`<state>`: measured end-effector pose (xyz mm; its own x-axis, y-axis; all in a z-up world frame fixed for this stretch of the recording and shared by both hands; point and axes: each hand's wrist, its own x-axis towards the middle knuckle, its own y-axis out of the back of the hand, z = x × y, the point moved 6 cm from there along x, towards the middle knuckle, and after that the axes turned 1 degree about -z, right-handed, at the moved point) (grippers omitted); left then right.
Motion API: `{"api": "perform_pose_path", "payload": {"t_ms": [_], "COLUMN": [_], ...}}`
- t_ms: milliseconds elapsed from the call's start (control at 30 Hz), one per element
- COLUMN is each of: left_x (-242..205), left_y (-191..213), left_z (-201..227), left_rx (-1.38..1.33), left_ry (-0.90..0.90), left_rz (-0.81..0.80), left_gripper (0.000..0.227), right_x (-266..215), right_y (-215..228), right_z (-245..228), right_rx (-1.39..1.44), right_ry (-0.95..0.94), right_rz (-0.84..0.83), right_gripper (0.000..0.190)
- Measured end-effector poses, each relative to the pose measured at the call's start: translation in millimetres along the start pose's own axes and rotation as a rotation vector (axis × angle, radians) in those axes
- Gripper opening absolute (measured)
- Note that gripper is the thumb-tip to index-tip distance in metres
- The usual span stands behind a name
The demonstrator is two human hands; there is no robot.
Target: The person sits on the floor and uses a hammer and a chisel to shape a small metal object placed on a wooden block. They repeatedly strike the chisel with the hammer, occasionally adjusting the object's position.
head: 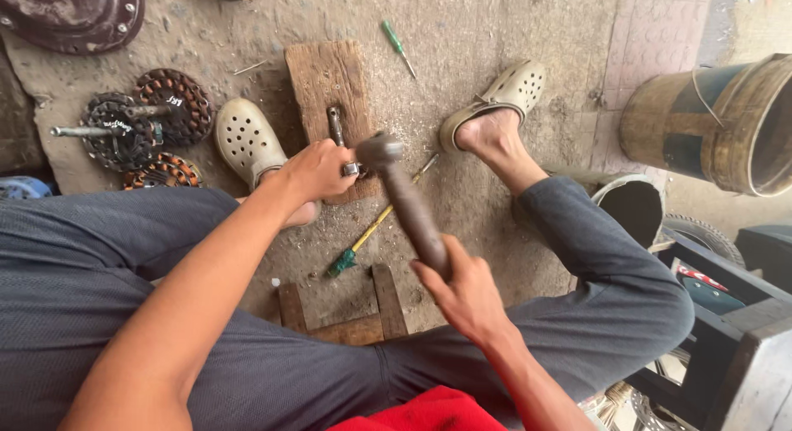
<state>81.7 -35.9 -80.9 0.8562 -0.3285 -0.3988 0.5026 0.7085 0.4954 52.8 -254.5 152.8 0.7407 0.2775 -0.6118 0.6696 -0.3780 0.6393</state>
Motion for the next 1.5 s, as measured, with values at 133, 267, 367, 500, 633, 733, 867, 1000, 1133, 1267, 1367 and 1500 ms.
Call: {"api": "perform_pose_path", "payload": {"t_ms": [133, 267, 367, 500, 633, 733, 867, 1000, 1133, 1267, 1367, 1500], "left_x": [-4, 8, 11, 19, 19, 10, -23, -46, -48, -47, -48, -50], "left_y": [20, 23, 24, 37, 47, 74, 93, 96, 80, 62, 43, 21], "left_z": [16, 7, -4, -17, -6, -6, 35, 56, 57, 64, 64, 59], "left_rx": [-0.081, -0.155, -0.237, -0.442, -0.392, -0.306, -0.253, -0.163, -0.205, -0.067, 0.022, 0.193], "left_ry": [-0.072, 0.179, 0.257, 0.278, 0.137, 0.318, 0.099, 0.025, 0.100, 0.092, 0.110, 0.036], "left_rz": [0.042, -0.123, -0.134, -0.090, -0.119, -0.007, 0.228, 0.363, 0.331, 0.358, 0.420, 0.590], "left_gripper": [0.044, 0.036, 0.030, 0.042, 0.026, 0.027, 0.022, 0.019, 0.018, 0.017, 0.020, 0.027], "right_x": [-25, -40, -48, -51, -64, -50, -46, -45, -49, -51, -54, -56], "right_y": [12, 30, 29, 21, 18, 13, 11, 10, 10, 9, 11, 8], "right_z": [32, 53, 64, 67, 75, 74, 73, 71, 77, 80, 85, 87], "right_rx": [0.294, 0.473, 0.515, 0.569, 0.565, 0.599, 0.595, 0.639, 0.676, 0.757, 0.747, 0.754], "right_ry": [-0.218, -0.296, -0.445, -0.414, -0.436, -0.380, -0.361, -0.340, -0.311, -0.289, -0.282, -0.279], "right_rz": [0.054, 0.107, 0.106, 0.112, 0.094, 0.093, 0.070, 0.049, 0.062, 0.088, 0.109, 0.123], "right_gripper": [0.027, 0.022, 0.019, 0.020, 0.021, 0.022, 0.023, 0.023, 0.023, 0.023, 0.023, 0.022]}}
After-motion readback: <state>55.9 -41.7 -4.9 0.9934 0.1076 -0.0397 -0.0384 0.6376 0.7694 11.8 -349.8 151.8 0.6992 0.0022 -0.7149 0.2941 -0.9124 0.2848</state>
